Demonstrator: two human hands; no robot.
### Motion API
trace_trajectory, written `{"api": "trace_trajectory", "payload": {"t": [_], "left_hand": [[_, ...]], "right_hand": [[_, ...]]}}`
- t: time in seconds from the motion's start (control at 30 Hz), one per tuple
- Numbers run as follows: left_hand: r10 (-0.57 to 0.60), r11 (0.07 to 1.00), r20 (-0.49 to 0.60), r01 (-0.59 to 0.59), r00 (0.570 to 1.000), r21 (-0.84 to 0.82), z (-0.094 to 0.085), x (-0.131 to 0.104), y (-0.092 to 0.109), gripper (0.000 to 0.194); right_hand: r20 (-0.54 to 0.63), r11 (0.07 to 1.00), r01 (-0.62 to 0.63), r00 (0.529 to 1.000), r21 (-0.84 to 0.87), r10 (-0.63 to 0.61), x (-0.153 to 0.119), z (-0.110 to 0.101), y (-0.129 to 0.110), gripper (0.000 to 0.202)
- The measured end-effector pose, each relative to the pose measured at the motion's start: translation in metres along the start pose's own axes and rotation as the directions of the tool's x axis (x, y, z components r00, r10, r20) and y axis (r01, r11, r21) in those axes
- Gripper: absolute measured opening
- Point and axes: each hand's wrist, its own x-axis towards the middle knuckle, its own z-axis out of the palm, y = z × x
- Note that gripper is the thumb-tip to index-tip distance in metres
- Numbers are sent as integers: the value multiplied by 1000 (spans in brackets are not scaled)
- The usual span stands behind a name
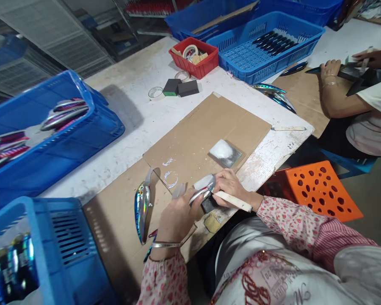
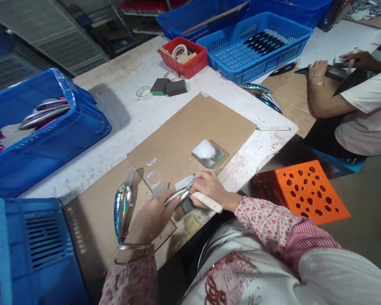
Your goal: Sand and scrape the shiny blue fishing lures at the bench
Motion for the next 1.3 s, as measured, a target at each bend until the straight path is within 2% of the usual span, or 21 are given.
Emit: {"api": "trace_trajectory", "payload": {"t": [0.3,0.53,0.77,0.93,1.13,1.3], "left_hand": [[5,999,-27,-4,1000,38,1,-4,5,37],[5,999,-107,-1,994,42,5,-7,8,41],[-23,994,-72,30,997,105,3,-8,12,45],[-21,988,-110,37,994,147,5,-10,14,46],[0,980,-154,31,988,195,10,-11,13,48],[-17,975,-145,49,989,217,9,-12,15,47]], "right_hand": [[77,1000,-15,997,-3,15,-4,2,2,11],[47,996,-42,998,75,38,-3,-2,0,10],[-33,1000,2,999,26,-1,-1,0,-1,7],[-28,1000,9,1000,-11,-9,-2,2,-2,7],[47,999,-35,998,13,34,-4,1,-1,9],[-7,998,-37,999,46,38,-4,2,-1,9]]}}
